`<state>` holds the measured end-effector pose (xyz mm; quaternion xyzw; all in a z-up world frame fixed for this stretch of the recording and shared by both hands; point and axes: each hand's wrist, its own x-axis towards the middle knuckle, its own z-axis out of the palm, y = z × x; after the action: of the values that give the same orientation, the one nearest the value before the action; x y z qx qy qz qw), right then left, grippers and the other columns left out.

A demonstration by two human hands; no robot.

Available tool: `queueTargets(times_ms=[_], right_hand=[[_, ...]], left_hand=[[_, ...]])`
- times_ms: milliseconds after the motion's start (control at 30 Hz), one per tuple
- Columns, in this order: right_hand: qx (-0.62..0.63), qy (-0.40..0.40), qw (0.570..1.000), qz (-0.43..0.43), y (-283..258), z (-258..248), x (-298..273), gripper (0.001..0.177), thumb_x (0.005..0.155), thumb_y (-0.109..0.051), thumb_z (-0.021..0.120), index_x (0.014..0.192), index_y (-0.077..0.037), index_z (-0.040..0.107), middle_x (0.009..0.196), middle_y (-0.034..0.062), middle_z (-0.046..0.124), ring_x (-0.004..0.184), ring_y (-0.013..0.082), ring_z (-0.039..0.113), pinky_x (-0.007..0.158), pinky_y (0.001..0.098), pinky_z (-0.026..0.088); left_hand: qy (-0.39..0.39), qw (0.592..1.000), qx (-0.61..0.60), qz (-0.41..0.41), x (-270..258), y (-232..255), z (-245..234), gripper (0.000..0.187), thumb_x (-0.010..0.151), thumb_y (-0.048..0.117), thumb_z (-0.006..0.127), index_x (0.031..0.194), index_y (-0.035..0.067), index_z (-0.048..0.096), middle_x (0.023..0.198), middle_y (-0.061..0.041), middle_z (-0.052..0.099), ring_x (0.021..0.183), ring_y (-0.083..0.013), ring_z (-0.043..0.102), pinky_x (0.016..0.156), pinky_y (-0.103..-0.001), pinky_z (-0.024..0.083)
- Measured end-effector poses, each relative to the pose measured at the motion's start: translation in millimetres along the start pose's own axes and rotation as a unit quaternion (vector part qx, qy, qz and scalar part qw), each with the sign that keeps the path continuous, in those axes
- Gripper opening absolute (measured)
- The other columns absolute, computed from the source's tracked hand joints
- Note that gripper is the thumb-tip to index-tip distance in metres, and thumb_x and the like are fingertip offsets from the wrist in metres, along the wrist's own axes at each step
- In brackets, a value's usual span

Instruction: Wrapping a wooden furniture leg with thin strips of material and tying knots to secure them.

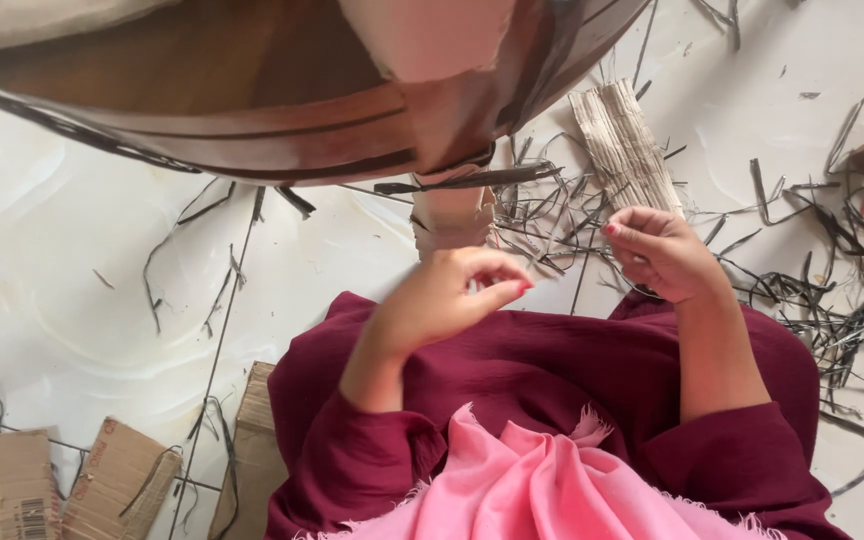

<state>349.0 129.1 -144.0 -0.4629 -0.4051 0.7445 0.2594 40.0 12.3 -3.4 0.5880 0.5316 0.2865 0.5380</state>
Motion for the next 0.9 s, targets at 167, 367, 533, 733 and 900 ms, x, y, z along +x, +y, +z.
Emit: queueTargets(times_ms=[167, 367, 533, 733, 900], right_hand=[[-0.162, 0.159, 0.973, -0.041, -9.7, 32.6, -17.4, 0.013, 0.096, -0.020, 0.077, 0.103, -0.010, 0.072, 0.061, -0.0039, 0.051, 0.046, -0.0009, 0.038, 0.038, 0.0152, 0.027], [-0.375, 0.248, 0.872, -0.193, -12.2, 76.8, -10.0, 0.009, 0.095, -0.026, 0.080, 0.104, -0.025, 0.079, 0.063, -0.0093, 0.060, 0.056, 0.0001, 0.051, 0.053, 0.0159, 0.036], [-0.389, 0.172, 0.802, -0.418, -44.7, 145.8, 6.8, 0.016, 0.097, 0.000, 0.079, 0.106, -0.011, 0.084, 0.054, 0.0054, 0.054, 0.053, 0.0145, 0.050, 0.058, 0.0294, 0.045], [-0.434, 0.147, 0.725, -0.515, -49.0, 172.2, 40.8, 0.010, 0.098, -0.008, 0.077, 0.095, -0.016, 0.083, 0.076, 0.0068, 0.070, 0.066, 0.0291, 0.067, 0.066, 0.0368, 0.053], [-0.415, 0.093, 0.782, -0.455, -50.2, 177.0, 35.7, 0.010, 0.093, -0.003, 0.066, 0.088, -0.001, 0.074, 0.062, 0.0173, 0.055, 0.061, 0.0269, 0.055, 0.060, 0.0467, 0.042]], left_hand=[[-0.029, 0.986, 0.041, -0.158, -28.7, -16.1, -51.7, 0.046, 0.092, 0.033, 0.066, 0.130, 0.007, 0.068, 0.119, -0.022, 0.074, 0.117, -0.0390, 0.069, 0.100, -0.050, 0.053], [0.227, 0.971, 0.044, -0.058, -2.8, -86.4, -68.5, 0.057, 0.092, 0.049, 0.070, 0.133, 0.010, 0.062, 0.123, -0.015, 0.070, 0.120, -0.0318, 0.068, 0.099, -0.045, 0.054], [0.297, 0.953, -0.017, 0.063, 37.2, -148.2, -53.2, 0.048, 0.096, 0.027, 0.071, 0.138, 0.009, 0.058, 0.132, -0.014, 0.063, 0.131, -0.0326, 0.059, 0.106, -0.046, 0.051], [0.225, 0.951, -0.139, 0.161, 52.5, -119.8, -57.7, 0.027, 0.098, 0.009, 0.057, 0.119, 0.012, 0.073, 0.111, -0.005, 0.073, 0.111, -0.0184, 0.067, 0.103, -0.044, 0.053], [0.233, 0.935, -0.172, 0.205, 46.9, -118.3, -70.8, 0.017, 0.096, 0.005, 0.063, 0.107, 0.008, 0.077, 0.095, -0.005, 0.075, 0.091, -0.0134, 0.065, 0.089, -0.037, 0.056]])
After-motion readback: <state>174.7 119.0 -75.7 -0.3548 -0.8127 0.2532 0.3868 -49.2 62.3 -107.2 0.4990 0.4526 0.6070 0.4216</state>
